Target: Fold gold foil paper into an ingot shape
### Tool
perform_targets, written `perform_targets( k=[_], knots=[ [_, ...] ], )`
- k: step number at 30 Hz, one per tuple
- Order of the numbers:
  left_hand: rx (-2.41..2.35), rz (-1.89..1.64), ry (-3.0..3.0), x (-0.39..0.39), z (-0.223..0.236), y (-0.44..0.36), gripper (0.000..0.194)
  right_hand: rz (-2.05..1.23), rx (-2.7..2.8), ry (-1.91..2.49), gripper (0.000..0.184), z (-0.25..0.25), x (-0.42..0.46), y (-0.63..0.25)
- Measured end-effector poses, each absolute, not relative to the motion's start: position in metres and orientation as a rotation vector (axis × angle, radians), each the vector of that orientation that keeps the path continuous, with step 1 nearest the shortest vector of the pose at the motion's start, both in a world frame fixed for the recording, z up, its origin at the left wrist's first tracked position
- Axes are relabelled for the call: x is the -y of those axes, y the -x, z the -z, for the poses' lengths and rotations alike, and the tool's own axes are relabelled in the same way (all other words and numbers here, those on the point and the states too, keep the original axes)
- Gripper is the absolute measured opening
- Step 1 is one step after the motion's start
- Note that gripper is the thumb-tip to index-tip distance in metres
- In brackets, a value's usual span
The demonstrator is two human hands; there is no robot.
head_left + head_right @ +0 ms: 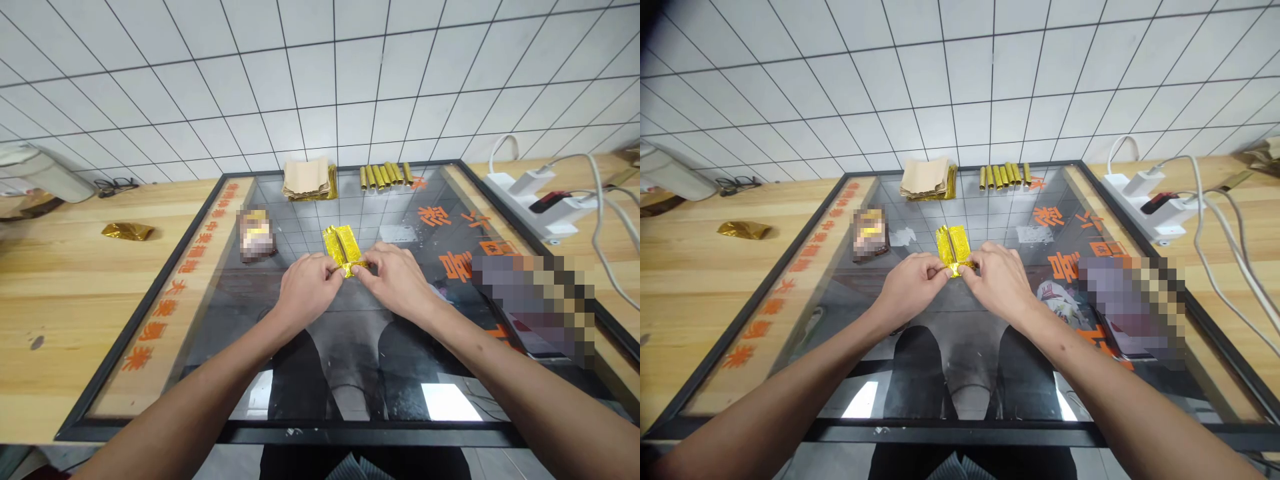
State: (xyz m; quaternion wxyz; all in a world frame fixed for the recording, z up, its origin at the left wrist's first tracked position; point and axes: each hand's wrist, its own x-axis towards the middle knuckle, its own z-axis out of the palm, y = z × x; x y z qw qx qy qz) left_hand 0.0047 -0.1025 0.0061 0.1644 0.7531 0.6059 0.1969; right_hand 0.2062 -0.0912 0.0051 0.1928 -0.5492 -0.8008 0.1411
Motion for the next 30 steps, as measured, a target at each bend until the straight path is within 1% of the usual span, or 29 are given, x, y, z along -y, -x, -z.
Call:
perform_targets(
  k=[3,10,14,18,19,20,22,24,27,30],
  knots=[
    [-1.726,-0.577,-2.124,0.104,-0.007,-0.005,0.027,-0.402,2.275,1.531,0.026,-0.006,0.091,-0.207],
    [-1.675,-0.610,-2.115,0.106,-0.007,-0.004,0.016,-0.399,2.277,1.512,0.021,-0.004,0.090,-0.209],
    [-1.661,-0.594,-2.135,0.106,-0.012,-0.002,0.020,-0.390,2.297,1.518,0.022,-0.004,0.089,-0.209],
    [-1.504,-0.512,-2.173,0.099,-0.020,0.007,0.041,-0.363,2.301,1.504,0.026,-0.004,0.089,-0.210],
    [-1.463,-0.516,-2.175,0.096,-0.021,0.010,0.043,-0.360,2.297,1.503,0.027,-0.003,0.089,-0.210],
    [-1.422,-0.539,-2.180,0.093,-0.021,0.013,0.041,-0.359,2.293,1.504,0.027,-0.003,0.090,-0.210],
    [-1.344,-0.657,-2.202,0.087,-0.018,0.018,0.028,-0.368,2.285,1.509,0.025,-0.003,0.090,-0.210],
    [-1.323,-0.790,-2.252,0.080,-0.012,0.020,0.021,-0.378,2.274,1.512,0.023,-0.003,0.091,-0.210],
    [-1.239,-0.833,-2.357,0.071,-0.002,0.019,0.027,-0.383,2.273,1.517,0.021,-0.003,0.090,-0.209],
    [-1.196,-0.774,-2.436,0.064,0.006,0.017,0.036,-0.380,2.280,1.513,0.021,-0.002,0.089,-0.209]
  ],
)
